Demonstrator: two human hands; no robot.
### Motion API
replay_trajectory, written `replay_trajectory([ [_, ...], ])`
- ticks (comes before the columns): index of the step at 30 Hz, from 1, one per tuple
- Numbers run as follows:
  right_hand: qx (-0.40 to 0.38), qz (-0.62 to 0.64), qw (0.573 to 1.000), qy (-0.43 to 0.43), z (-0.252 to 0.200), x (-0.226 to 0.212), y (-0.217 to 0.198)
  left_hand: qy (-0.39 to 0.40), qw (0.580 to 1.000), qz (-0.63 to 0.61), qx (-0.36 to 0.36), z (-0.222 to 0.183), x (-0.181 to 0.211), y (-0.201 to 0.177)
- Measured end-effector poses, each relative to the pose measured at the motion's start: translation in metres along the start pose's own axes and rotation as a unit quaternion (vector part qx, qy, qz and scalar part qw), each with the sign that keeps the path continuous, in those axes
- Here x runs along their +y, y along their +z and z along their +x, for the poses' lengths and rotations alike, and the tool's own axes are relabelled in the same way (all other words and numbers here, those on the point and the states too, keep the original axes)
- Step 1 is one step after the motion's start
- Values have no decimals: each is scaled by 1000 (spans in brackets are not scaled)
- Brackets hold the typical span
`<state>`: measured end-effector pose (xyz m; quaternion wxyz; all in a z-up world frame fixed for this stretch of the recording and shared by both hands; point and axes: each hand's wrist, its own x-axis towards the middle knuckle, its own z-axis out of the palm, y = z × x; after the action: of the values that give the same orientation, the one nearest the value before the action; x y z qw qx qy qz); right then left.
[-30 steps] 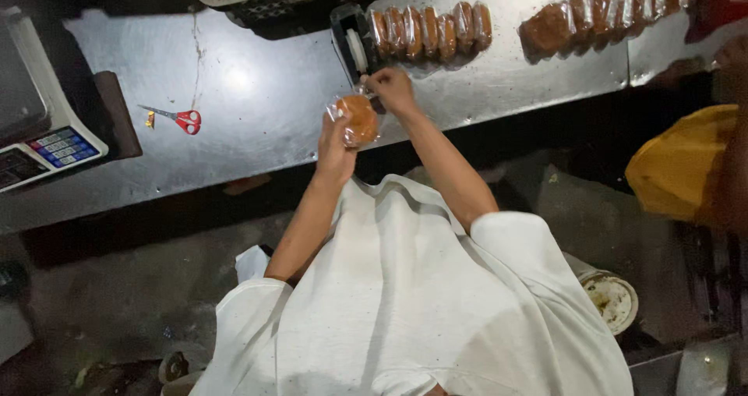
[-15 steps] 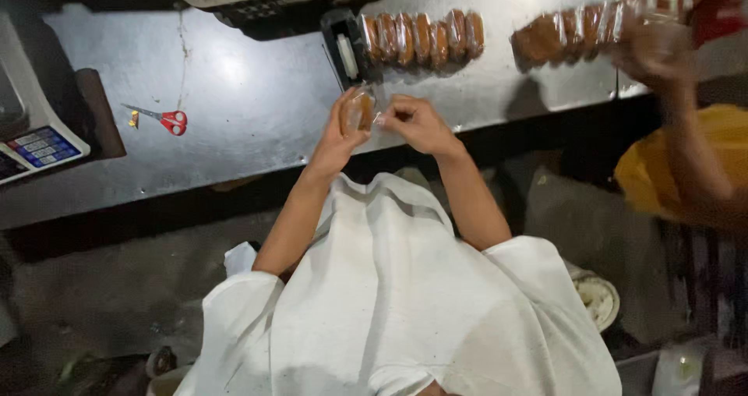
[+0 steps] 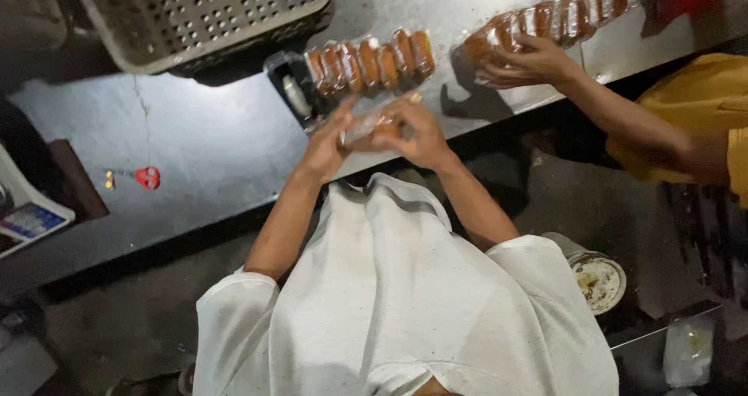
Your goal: The person tapes plastic food packages closed using a tabletop tape dispenser, handling the small round and rectangular baked goods one at a time and placing them into a plastic crate.
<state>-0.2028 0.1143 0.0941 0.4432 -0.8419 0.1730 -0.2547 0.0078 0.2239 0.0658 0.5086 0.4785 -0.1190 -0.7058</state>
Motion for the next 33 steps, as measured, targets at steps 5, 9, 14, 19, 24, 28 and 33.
replay_trajectory([
  [5, 366, -74, 925, 74, 4, 101, -19, 145, 982, 55, 103, 70, 26, 26],
  [9, 239, -250, 921, 181, 4, 142, -29, 218, 926, 232, 200, 93, 19, 39],
  [14, 131, -179, 932, 288, 30, 123, -39, 232, 813, 455, 281, 95, -14, 63],
  [19, -22, -200, 911, 360, 51, 115, -54, 209, 754, 551, 291, 113, -41, 76],
  [24, 71, -157, 919, 354, 39, 115, -54, 169, 815, 496, 248, 176, -43, 66],
  [28, 168, -84, 942, 280, 49, 84, -50, 180, 822, 471, 264, 128, 22, 74],
  [33, 190, 88, 963, 169, 131, 32, -1, 405, 835, 248, 277, 40, 107, 24],
])
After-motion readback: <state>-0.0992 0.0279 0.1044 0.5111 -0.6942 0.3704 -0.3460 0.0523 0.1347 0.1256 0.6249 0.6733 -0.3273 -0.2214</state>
